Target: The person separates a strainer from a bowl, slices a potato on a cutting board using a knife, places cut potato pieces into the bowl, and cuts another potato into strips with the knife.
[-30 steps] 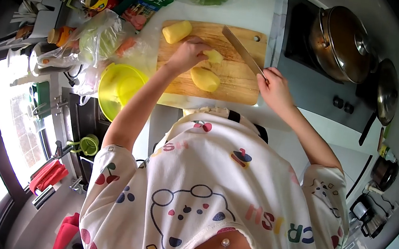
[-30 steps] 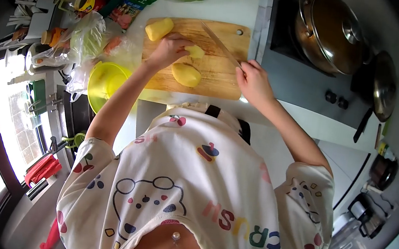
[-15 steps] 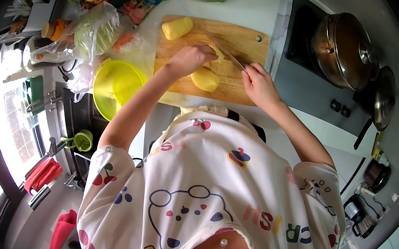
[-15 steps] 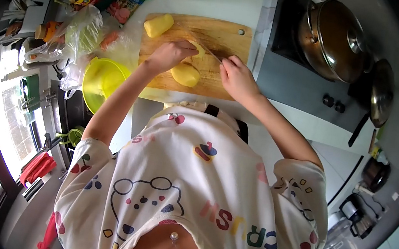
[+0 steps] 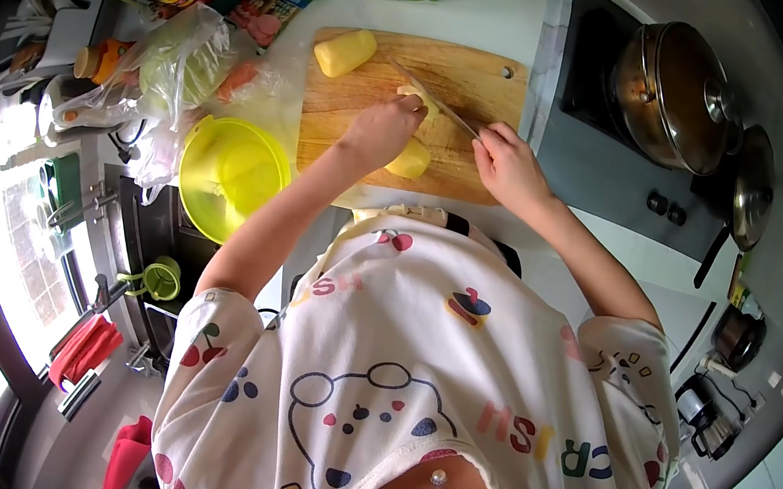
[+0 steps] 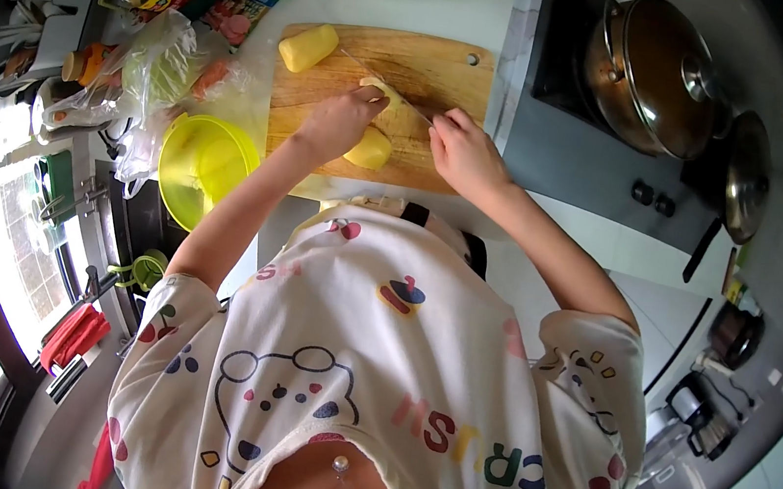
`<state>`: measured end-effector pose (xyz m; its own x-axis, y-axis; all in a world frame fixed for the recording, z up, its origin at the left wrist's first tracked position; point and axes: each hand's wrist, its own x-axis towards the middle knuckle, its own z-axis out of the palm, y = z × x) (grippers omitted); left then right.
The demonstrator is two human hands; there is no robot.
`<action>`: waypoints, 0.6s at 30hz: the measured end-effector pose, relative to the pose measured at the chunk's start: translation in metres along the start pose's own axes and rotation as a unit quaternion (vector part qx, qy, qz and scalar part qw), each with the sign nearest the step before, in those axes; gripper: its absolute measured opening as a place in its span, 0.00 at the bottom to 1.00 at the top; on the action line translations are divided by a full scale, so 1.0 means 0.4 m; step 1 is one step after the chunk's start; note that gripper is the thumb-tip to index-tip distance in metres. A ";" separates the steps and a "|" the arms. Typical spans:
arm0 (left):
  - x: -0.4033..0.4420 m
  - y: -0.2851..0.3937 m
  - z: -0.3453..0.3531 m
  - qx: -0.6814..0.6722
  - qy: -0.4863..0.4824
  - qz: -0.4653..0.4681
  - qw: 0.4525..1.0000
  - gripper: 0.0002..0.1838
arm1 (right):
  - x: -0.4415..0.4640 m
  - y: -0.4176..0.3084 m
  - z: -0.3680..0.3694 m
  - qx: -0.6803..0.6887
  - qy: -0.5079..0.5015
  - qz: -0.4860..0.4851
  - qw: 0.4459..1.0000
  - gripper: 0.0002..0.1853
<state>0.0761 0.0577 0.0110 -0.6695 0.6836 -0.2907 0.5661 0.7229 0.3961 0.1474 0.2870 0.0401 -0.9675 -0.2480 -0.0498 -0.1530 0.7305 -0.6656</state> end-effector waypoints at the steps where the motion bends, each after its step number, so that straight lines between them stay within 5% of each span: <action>1: -0.002 0.005 -0.003 -0.010 -0.004 -0.010 1.000 0.23 | 0.001 0.000 -0.004 0.001 -0.005 0.001 1.000 0.10; 18: -0.002 0.003 0.028 -0.074 0.045 0.006 0.996 0.23 | 0.036 0.030 0.001 -0.042 -0.092 0.010 0.995 0.08</action>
<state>0.0825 0.0592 0.0019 -0.7073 0.6755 -0.2085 0.5021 0.6877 0.5243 0.1315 0.2919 0.0312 -0.9182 -0.3402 -0.2030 -0.1584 0.7849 -0.5991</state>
